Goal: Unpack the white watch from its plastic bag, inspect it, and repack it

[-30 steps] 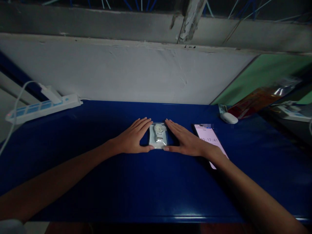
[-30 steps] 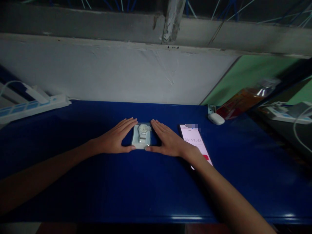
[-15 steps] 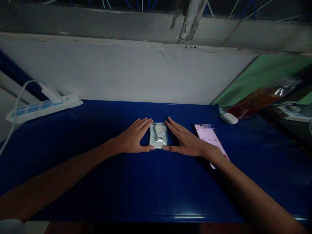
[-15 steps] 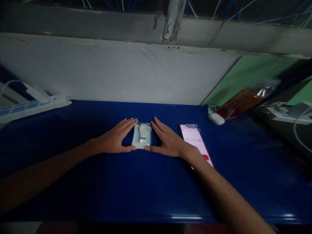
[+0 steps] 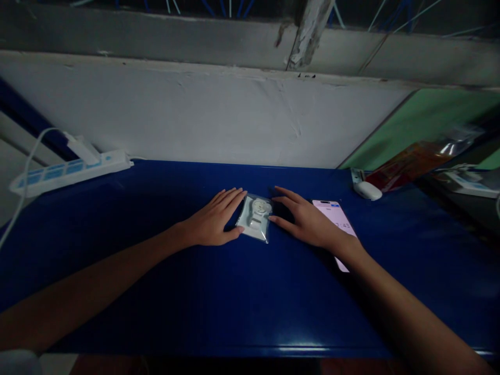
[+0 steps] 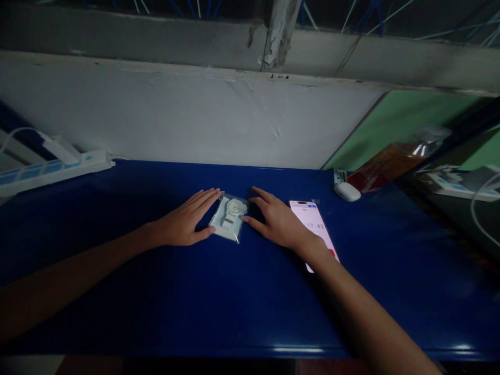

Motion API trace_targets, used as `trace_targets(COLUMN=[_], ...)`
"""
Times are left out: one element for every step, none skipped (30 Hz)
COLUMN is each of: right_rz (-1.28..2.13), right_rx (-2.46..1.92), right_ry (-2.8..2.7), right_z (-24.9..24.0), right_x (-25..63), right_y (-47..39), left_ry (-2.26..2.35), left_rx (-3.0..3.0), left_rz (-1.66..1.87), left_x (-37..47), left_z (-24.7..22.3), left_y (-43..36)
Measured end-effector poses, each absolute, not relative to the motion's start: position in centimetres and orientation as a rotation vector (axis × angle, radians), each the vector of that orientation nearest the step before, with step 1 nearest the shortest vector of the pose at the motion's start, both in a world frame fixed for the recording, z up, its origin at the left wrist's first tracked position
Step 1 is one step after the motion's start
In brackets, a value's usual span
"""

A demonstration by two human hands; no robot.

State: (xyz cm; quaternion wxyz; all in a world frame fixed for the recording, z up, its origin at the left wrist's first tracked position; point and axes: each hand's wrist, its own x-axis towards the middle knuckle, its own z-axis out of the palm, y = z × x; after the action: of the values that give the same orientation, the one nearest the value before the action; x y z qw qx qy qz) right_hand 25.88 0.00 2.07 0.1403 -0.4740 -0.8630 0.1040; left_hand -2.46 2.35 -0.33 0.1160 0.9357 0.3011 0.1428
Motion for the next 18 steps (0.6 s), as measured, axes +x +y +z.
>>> trace_targets(right_rz=[0.267,0.246,0.237,0.238,0.245,0.256,0.273,0.294,0.317,0.336,0.349,0.355,0.354,0.347,0.340,0.333,0.332,0.338], right_rx=[-1.373,-1.374,-1.372,-1.367,-1.358,-1.343,-1.321,-1.296,-1.274,-1.259,-1.250,-1.248,-1.250,-1.254,-1.256,-1.256,-1.253,-1.249], right_ry=[-2.481,-2.470,-2.461,-2.455,-2.451,-2.451,-2.458,-2.468,-2.482,-2.492,-2.499,-2.500,-2.496,-2.487,-2.479,-2.476,-2.481,-2.491], right_z=[2.17,2.28,2.37,2.45,2.52,2.57,2.63,2.68,2.73,2.79,2.84,2.89,2.91,2.92,2.89,2.83,2.74,2.64], right_x=[25.87,25.84,25.81,25.76,25.71,25.63,25.54,25.44,25.34,25.24,25.17,25.13,25.12,25.14,25.21,25.30,25.41,25.54], right_y=[0.03,0.05,0.06,0.05,0.02,-0.03,-0.09,-0.16,-0.24,-0.31,-0.36,-0.39,-0.41,-0.39,-0.36,-0.31,-0.25,-0.17], left_ry=[0.881,0.879,0.878,0.880,0.885,0.897,0.918,0.942,0.969,0.992,1.007,1.013,1.011,1.002,0.992,0.985,0.984,0.986], left_rx=[2.736,2.731,2.726,2.721,2.717,2.713,2.708,2.703,2.698,2.697,2.700,2.708,2.718,2.731,2.742,2.749,2.752,2.751], left_rz=[0.432,0.445,0.462,0.477,0.492,0.508,0.520,0.528,0.529,0.521,0.508,0.489,0.471,0.457,0.445,0.437,0.433,0.428], left_x=[-2.47,-2.47,-2.48,-2.47,-2.46,-2.45,-2.43,-2.41,-2.38,-2.35,-2.32,-2.29,-2.27,-2.24,-2.22,-2.20,-2.19,-2.17], left_z=[-0.34,-0.38,-0.46,-0.57,-0.70,-0.84,-0.97,-1.07,-1.12,-1.12,-1.08,-0.99,-0.88,-0.76,-0.65,-0.56,-0.50,-0.47], left_y=[2.34,2.34,2.36,2.41,2.48,2.57,2.67,2.75,2.82,2.87,2.89,2.87,2.84,2.79,2.74,2.69,2.66,2.64])
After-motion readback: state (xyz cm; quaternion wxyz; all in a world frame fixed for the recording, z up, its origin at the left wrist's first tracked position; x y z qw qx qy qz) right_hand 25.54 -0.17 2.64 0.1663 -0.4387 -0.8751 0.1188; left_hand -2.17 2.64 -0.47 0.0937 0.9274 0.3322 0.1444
